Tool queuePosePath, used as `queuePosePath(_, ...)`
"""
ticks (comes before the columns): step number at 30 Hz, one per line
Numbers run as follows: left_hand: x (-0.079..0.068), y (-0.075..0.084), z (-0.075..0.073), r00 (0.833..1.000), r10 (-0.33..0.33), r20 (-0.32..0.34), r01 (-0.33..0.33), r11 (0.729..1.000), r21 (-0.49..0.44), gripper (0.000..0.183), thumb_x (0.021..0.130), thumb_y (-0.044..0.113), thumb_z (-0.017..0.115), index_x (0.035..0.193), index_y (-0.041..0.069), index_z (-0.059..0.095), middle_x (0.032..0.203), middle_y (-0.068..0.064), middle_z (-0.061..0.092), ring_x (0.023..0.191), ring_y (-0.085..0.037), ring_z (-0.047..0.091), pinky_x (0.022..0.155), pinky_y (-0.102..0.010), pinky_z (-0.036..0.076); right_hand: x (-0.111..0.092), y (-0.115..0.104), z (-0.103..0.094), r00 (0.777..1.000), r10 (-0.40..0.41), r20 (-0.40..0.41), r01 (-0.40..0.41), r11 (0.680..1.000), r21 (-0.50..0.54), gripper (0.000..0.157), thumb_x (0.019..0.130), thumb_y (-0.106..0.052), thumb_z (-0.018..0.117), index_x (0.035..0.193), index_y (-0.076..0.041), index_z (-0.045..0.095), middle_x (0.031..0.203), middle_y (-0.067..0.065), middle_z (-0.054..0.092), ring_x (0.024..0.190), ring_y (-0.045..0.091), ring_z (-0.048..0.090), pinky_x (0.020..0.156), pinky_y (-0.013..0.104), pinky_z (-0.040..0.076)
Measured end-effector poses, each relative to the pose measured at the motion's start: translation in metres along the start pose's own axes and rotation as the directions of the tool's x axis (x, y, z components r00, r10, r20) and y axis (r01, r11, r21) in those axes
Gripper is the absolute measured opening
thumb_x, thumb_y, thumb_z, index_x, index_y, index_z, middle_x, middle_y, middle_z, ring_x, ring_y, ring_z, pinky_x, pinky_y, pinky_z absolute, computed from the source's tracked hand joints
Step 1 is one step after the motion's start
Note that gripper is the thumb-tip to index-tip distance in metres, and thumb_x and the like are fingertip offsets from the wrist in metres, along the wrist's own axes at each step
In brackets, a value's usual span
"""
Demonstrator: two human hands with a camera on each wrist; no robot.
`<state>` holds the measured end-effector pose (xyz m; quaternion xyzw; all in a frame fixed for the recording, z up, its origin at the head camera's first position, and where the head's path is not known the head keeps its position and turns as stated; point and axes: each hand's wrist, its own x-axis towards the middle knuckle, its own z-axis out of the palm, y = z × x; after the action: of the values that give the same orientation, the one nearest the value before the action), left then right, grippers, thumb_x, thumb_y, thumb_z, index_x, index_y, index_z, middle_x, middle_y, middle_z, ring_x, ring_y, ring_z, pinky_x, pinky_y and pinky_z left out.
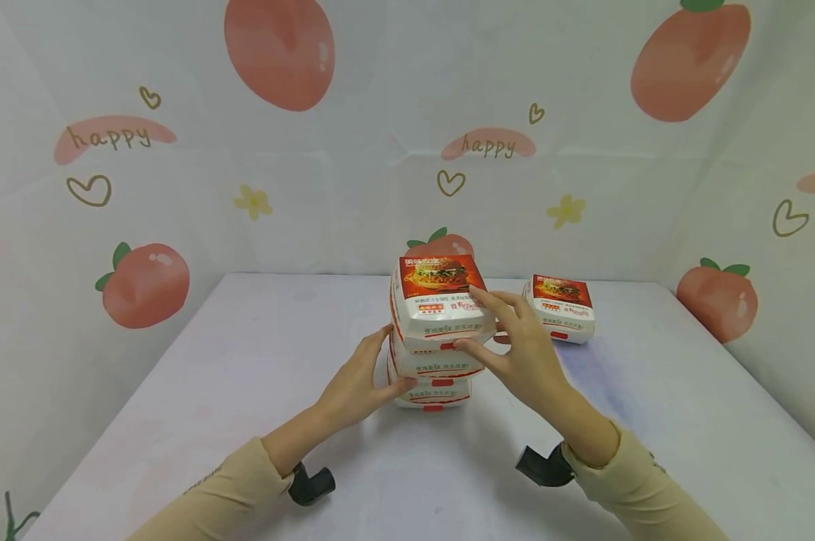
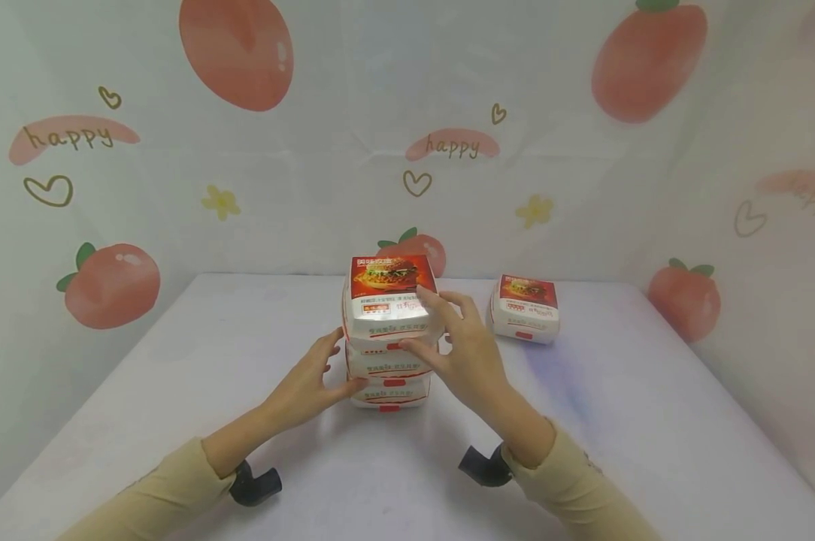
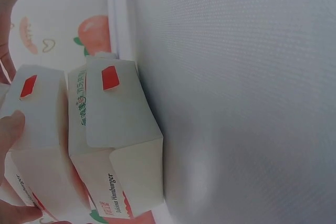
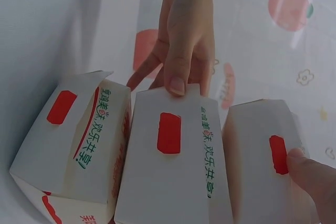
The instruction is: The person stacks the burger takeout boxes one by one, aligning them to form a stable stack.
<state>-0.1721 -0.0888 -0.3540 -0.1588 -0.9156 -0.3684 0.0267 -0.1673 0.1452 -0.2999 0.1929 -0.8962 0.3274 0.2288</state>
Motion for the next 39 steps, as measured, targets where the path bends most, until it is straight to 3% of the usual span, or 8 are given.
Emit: queuePosePath(39, 0.0014, -0.0008, 0.0008, 1.0, -0.021, 0.008, 0.022, 1.0, -0.01, 0.089, 0.08, 0.044, 0.07, 0.149, 0.014, 0.021, 0.149, -0.01, 0.034, 0.134, -0.032, 0.04, 0.102, -0.055, 0.04, 0.0003, -0.0021, 0.0009, 1.0, -0.015, -0.012, 0.015, 1.0, -0.009, 0.072, 0.074, -0.029, 0.079, 0.137, -0.02, 0.046, 0.127, 0.013, 0.046, 0.098, 0.026, 0.059, 0.07, 0.035, 0.058)
